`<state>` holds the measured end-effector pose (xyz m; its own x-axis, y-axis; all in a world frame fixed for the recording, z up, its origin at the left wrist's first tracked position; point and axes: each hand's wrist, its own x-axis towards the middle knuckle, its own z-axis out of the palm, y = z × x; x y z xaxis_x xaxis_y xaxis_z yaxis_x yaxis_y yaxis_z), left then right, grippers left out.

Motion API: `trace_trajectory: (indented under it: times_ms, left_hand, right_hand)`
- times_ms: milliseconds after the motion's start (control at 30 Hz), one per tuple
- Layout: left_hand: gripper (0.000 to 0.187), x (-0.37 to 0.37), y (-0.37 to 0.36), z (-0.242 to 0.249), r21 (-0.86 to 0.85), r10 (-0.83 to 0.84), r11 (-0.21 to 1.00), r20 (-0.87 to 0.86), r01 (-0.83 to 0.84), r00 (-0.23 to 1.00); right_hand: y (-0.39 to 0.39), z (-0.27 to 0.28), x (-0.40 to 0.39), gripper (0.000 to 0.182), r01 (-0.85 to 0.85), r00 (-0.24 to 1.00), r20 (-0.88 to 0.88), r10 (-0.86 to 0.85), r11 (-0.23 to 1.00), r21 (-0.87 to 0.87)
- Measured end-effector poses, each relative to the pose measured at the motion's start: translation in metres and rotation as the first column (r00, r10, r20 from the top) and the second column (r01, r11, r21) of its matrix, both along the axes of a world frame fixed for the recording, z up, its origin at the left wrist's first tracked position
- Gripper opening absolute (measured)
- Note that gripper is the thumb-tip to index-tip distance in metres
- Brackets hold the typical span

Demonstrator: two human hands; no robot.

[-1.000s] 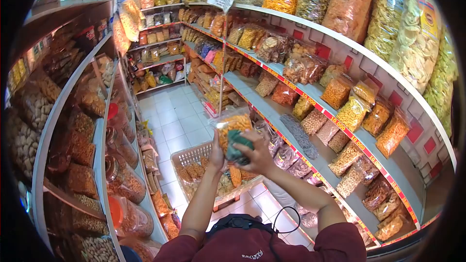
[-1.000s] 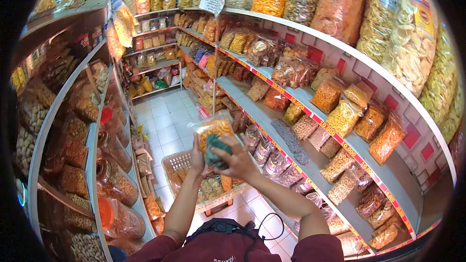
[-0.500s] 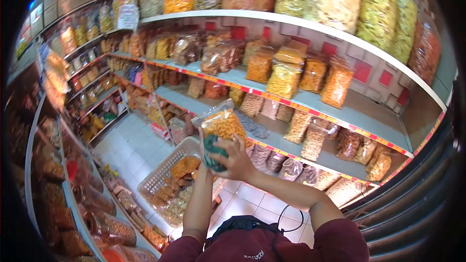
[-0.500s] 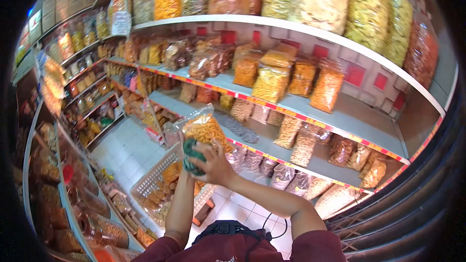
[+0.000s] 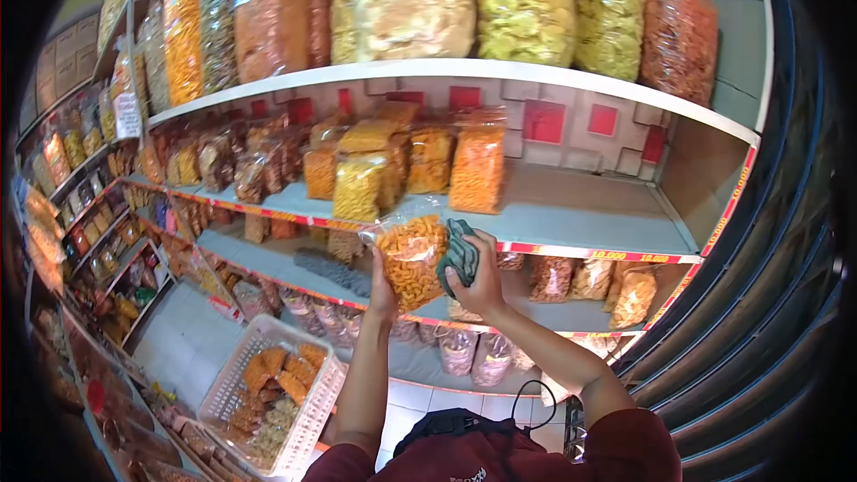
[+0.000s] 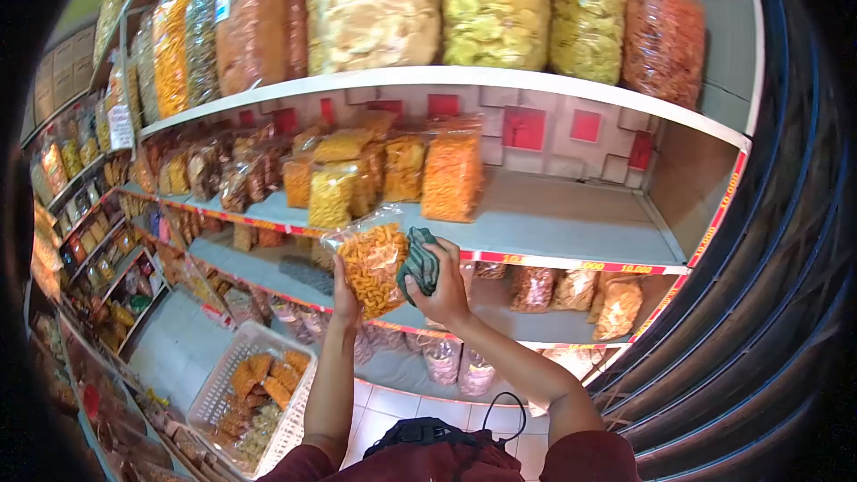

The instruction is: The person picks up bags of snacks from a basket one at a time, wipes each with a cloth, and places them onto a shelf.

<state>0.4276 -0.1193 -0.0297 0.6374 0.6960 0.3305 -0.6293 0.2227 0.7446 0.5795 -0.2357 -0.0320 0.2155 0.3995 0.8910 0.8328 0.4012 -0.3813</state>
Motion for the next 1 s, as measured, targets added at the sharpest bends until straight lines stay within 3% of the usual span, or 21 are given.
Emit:
trace_trajectory:
  times_ms: [167,200,267,367,433,500,633,733,800,900,933,1000]
  left_hand:
    - [0.075,0.098,-0.013,0.009,0.131,-0.159,0.978,-0.033,0.162,0.987]
    - [0.064,0.119,-0.019,0.013,-0.008,-0.059,0.998,-0.030,0.059,0.998]
    - [0.067,0.156,0.006,0.005,0.364,0.159,0.927,-0.156,-0.092,0.975]
    - [0.053,0.198,-0.002,0.036,0.558,0.393,0.776,-0.063,-0.294,0.917]
    - [0.042,0.224,-0.013,0.062,0.565,0.520,0.690,0.048,-0.453,0.853]
    - [0.039,0.255,-0.012,0.079,0.643,0.506,0.615,0.122,-0.457,0.854]
    - [0.041,0.329,-0.001,0.118,0.732,0.468,0.501,0.219,-0.461,0.856]
    - [0.043,0.391,0.018,0.119,0.750,0.633,0.401,0.189,-0.526,0.751]
    - [0.046,0.412,0.012,0.117,0.715,0.624,0.484,0.123,-0.505,0.772]
    - [0.050,0.458,0.037,0.095,0.707,0.651,0.518,0.040,-0.482,0.758]
    - [0.049,0.470,0.044,0.085,0.704,0.659,0.525,0.020,-0.479,0.752]
    - [0.048,0.487,0.055,0.068,0.697,0.680,0.510,0.032,-0.503,0.733]
  right_hand:
    - [-0.039,0.009,0.087,0.064,-0.023,0.995,-0.092,0.028,0.998,0.053]
    - [-0.043,0.012,0.104,0.064,-0.009,0.997,-0.070,0.014,0.998,0.068]
    - [-0.051,0.024,0.132,0.060,-0.023,0.991,-0.133,0.034,0.996,0.083]
    - [-0.061,0.041,0.167,0.056,-0.030,0.974,-0.222,0.046,0.997,0.075]
    - [-0.058,0.053,0.191,0.053,-0.036,0.958,-0.280,0.061,0.995,0.094]
    - [-0.049,0.068,0.215,0.049,-0.015,0.937,-0.344,0.065,0.989,0.145]
    - [-0.012,0.103,0.293,0.045,0.196,0.873,-0.477,-0.107,0.970,0.142]
    - [0.012,0.111,0.337,0.043,0.283,0.800,-0.572,-0.179,0.954,0.098]
    - [0.025,0.107,0.356,0.043,0.355,0.774,-0.575,-0.265,0.934,0.046]
    - [0.049,0.076,0.382,0.047,0.301,0.835,-0.533,-0.136,0.924,0.235]
    - [0.047,0.067,0.386,0.051,0.306,0.806,-0.553,-0.209,0.948,0.089]
    - [0.054,0.056,0.398,0.052,0.324,0.801,-0.546,-0.246,0.945,0.048]
